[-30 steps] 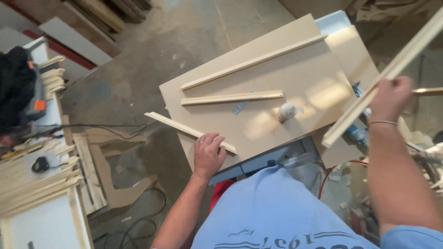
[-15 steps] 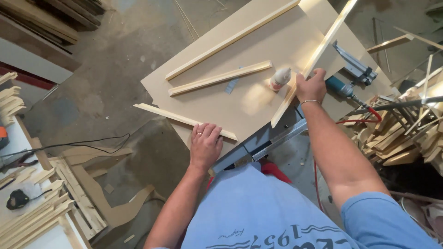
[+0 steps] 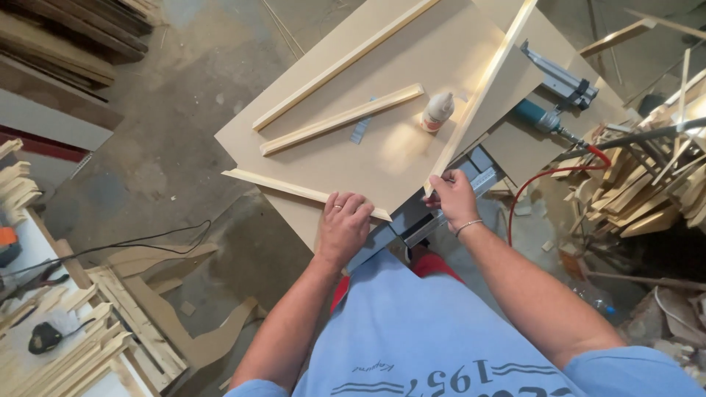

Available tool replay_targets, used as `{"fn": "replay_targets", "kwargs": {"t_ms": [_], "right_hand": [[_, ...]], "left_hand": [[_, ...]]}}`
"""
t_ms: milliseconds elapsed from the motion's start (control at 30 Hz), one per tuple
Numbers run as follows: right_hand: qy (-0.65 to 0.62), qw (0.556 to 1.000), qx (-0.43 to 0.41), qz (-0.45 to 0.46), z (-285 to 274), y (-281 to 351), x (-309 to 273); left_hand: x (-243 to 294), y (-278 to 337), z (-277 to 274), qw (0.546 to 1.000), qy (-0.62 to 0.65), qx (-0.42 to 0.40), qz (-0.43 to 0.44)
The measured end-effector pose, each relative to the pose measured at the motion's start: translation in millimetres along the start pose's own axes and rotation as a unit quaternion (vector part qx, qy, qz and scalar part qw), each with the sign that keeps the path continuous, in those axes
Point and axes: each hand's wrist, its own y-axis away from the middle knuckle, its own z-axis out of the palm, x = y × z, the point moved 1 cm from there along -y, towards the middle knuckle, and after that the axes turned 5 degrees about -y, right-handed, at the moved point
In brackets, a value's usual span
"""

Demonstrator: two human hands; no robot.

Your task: Assembling a wooden project by marking, applying glue to thin strips, and fastening them with a pneumatic nail gun.

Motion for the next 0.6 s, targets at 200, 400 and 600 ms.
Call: {"fn": "replay_targets", "kwargs": {"t_ms": [200, 400, 600], "right_hand": [[-0.009, 0.998, -0.067, -0.019, -12.2, 5.4, 27.2], [-0.074, 0.993, -0.09, -0.008, -23.5, -3.4, 50.0], [-0.084, 0.991, -0.091, -0.045, -16.7, 1.1, 41.1]], "left_hand": [[9.9, -23.7, 3.5, 0.997, 0.05, -0.023, 0.056], [13.5, -35.9, 9.7, 0.992, 0.073, -0.057, 0.091], [8.5, -41.0, 12.3, 0.989, 0.075, -0.064, 0.11]]}}
